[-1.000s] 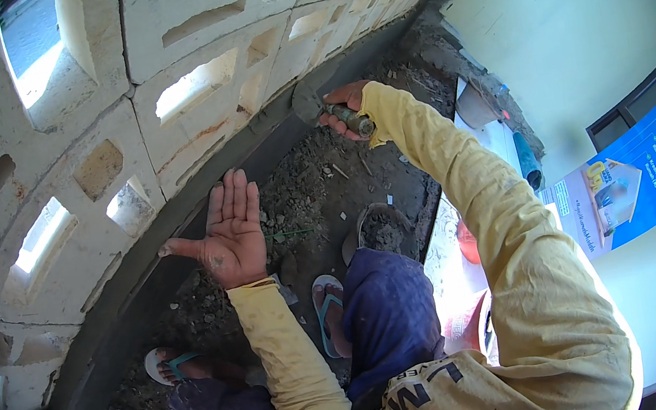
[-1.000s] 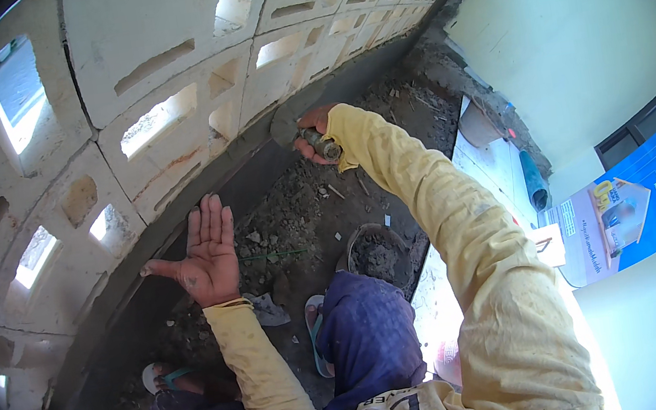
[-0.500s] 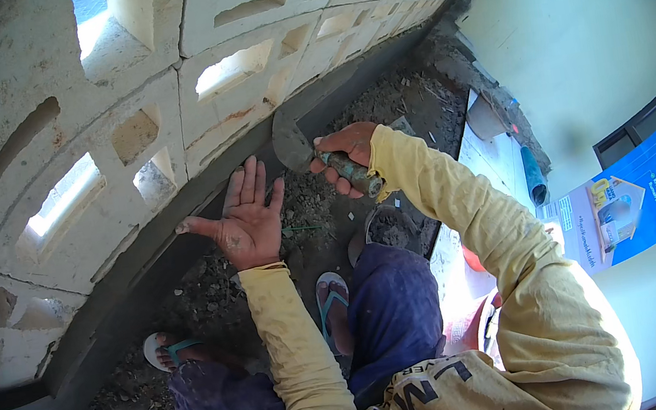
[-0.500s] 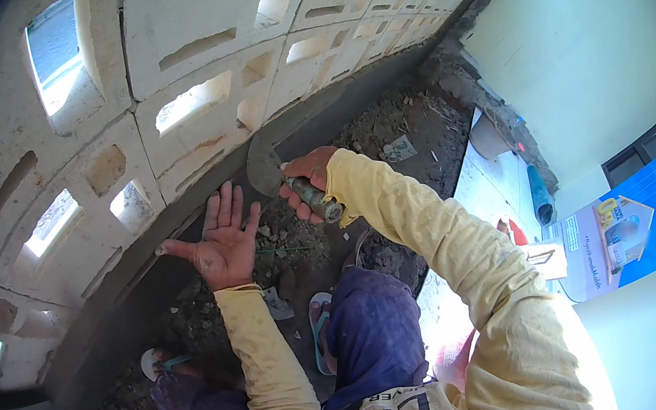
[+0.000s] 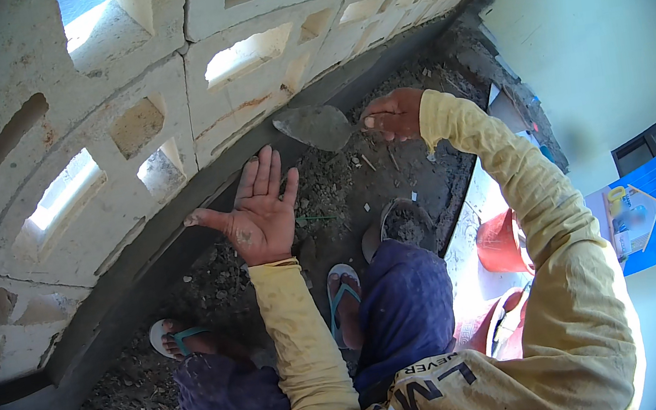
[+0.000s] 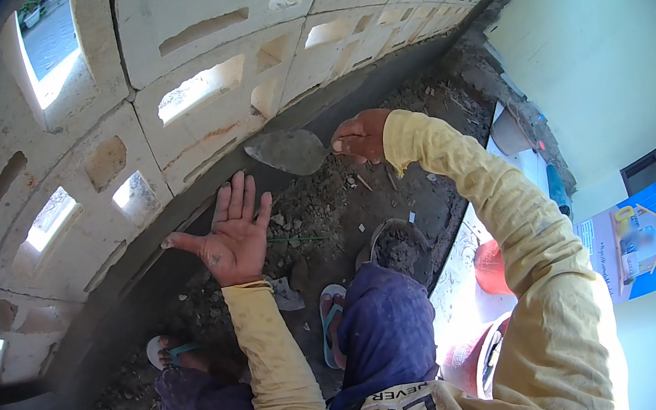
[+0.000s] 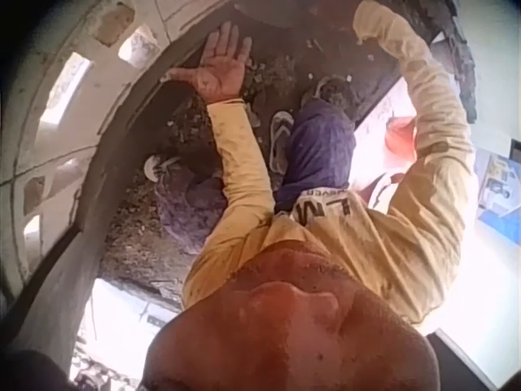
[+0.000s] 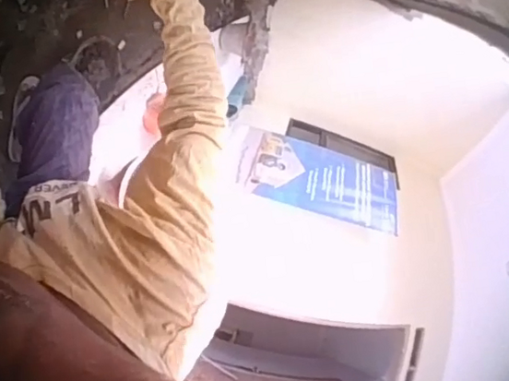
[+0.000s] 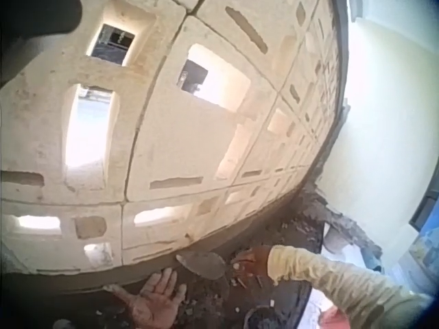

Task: Apply plaster to a wall section and smooth it using a trowel and straight edge.

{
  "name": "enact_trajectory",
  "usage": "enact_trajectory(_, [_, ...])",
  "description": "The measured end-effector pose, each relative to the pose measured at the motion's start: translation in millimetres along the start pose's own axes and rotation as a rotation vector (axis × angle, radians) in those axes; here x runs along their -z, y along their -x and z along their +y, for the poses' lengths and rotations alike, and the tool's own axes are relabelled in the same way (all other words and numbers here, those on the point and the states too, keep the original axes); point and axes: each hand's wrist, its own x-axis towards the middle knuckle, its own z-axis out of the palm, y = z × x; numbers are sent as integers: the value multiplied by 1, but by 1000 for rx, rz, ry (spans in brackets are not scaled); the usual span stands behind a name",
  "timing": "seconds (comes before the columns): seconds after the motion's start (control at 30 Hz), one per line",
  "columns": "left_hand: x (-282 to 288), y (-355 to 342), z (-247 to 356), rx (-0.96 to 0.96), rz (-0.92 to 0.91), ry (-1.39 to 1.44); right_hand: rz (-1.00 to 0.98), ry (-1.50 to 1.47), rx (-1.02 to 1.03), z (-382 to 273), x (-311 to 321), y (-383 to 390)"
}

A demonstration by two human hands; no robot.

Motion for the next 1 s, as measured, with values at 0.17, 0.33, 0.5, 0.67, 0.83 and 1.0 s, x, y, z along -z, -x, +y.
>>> enact_trajectory(0.17, [1, 0, 0, -10, -48, -53, 15, 222, 72, 2, 20, -35])
enact_trajectory(0.33, [4, -2, 1, -1, -81, -66, -130, 107, -84, 10, 33, -45])
enact_trajectory(0.5, [6, -3, 2, 2, -115, -62, -127, 178, -57, 19, 36, -23])
enact_trajectory(0.67, [2, -2, 0, -19, -41, -53, -21, 178, 141, 3, 30, -14])
enact_trajectory(0.83, [-5, -2, -1, -16, 64, -33, 63, 435, 176, -14, 35, -35])
enact_trajectory(1.0, [-8, -1, -3, -40, 133, -45, -12, 338, 98, 12, 58, -55])
